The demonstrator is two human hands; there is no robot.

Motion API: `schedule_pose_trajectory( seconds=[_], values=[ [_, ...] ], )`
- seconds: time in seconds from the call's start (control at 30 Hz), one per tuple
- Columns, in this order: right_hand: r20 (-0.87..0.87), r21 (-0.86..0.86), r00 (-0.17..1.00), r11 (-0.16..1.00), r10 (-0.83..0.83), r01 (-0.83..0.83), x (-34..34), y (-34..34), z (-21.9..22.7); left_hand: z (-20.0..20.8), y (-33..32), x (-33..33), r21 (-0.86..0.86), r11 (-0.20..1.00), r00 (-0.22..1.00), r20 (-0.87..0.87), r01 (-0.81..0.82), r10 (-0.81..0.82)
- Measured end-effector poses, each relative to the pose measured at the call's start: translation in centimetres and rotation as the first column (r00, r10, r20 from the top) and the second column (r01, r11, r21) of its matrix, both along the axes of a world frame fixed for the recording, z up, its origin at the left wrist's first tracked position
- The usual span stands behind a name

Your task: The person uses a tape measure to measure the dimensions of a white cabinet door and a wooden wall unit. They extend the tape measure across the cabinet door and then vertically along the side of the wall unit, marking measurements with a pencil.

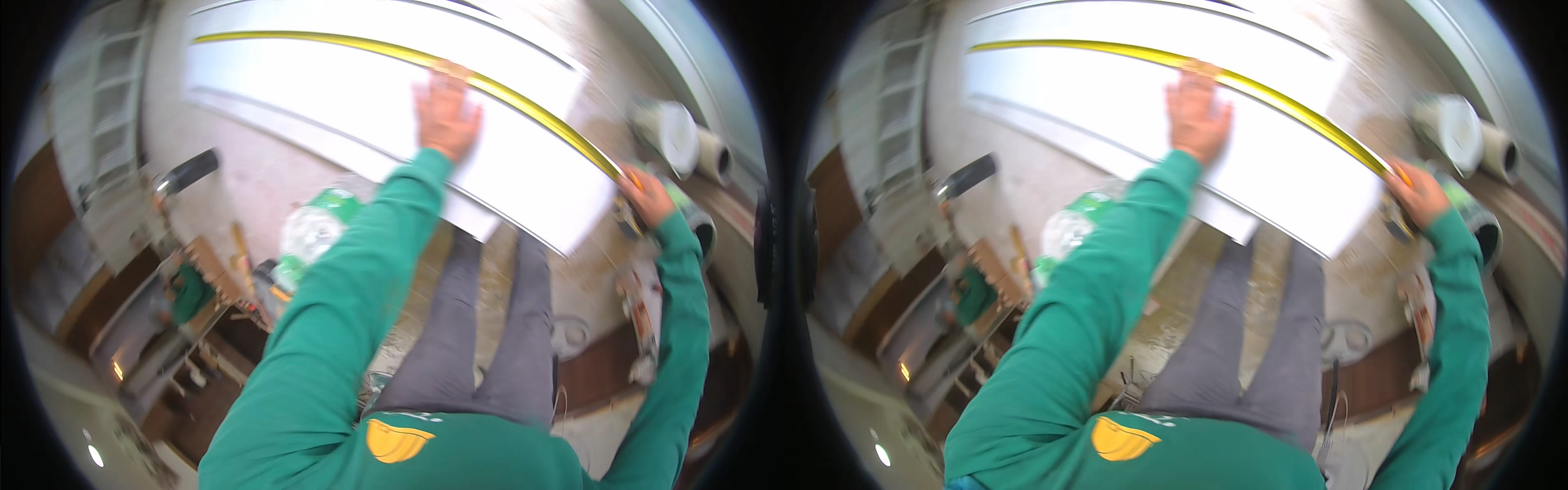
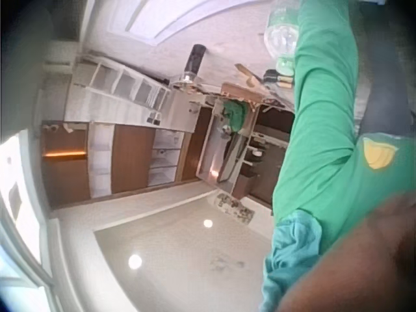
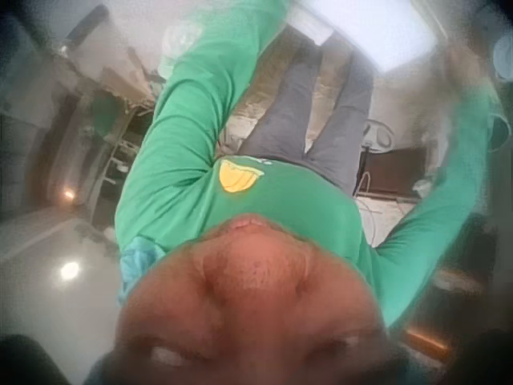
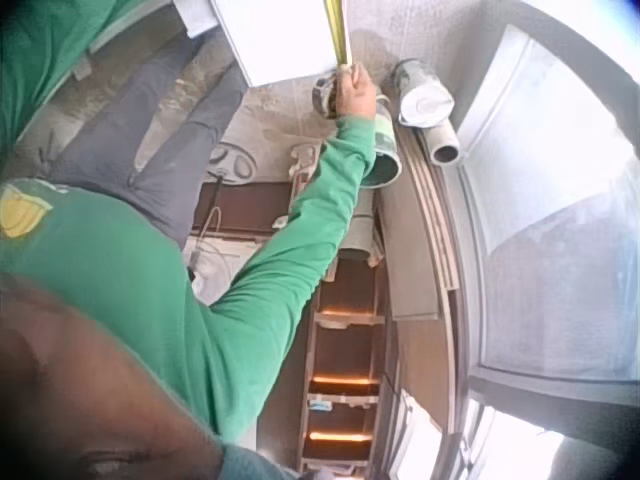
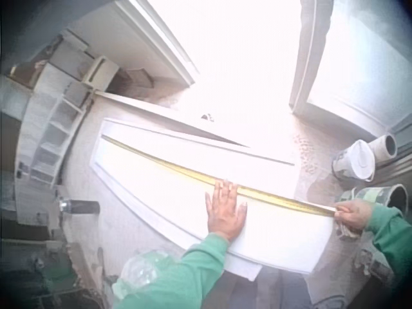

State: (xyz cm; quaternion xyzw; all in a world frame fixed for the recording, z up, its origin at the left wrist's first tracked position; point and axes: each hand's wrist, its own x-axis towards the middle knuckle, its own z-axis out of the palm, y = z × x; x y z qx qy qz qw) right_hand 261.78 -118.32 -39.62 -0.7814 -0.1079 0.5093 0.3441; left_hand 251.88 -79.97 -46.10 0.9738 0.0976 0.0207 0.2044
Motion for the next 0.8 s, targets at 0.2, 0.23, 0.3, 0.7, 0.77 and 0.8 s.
schedule_pose_trajectory(
  seconds=[0.2, 0.23, 0.3, 0.7, 0.77, 0.8],
  values=[
    [-0.083, 0.133, 0.995, 0.988, -0.064, 0.075, 0.7, -0.1, -0.9, 1.5, -0.2, -0.2, 0.046, 0.999, 1.0, -0.011, 0.011, -0.011],
    [-0.078, 0.138, 0.995, 0.988, -0.058, 0.068, 0.9, 0.1, -1.0, 1.6, 0.1, -0.2, 0.049, 0.999, 1.0, -0.009, 0.004, -0.004],
    [-0.072, 0.131, 0.996, 0.989, -0.056, 0.065, 1.0, 0.4, -0.7, 1.5, 0.0, -0.2, 0.038, 0.999, 1.0, -0.009, 0.001, -0.001],
    [-0.044, 0.124, 0.996, 0.989, -0.08, 0.085, 1.1, -0.5, -1.3, 1.3, -0.4, 0.1, 0.044, 0.999, 1.0, -0.029, 0.003, -0.001],
    [-0.147, 0.121, 0.985, 0.986, -0.093, 0.111, 1.2, 0.3, -0.8, 1.3, -0.3, 0.3, 0.076, 0.997, 0.999, -0.045, 0.009, -0.006],
    [-0.193, 0.094, 0.976, 0.988, -0.099, 0.119, 1.7, 0.4, 0.1, 1.3, 0.1, 0.3, 0.092, 0.996, 0.999, -0.053, 0.009, -0.004]
  ],
)
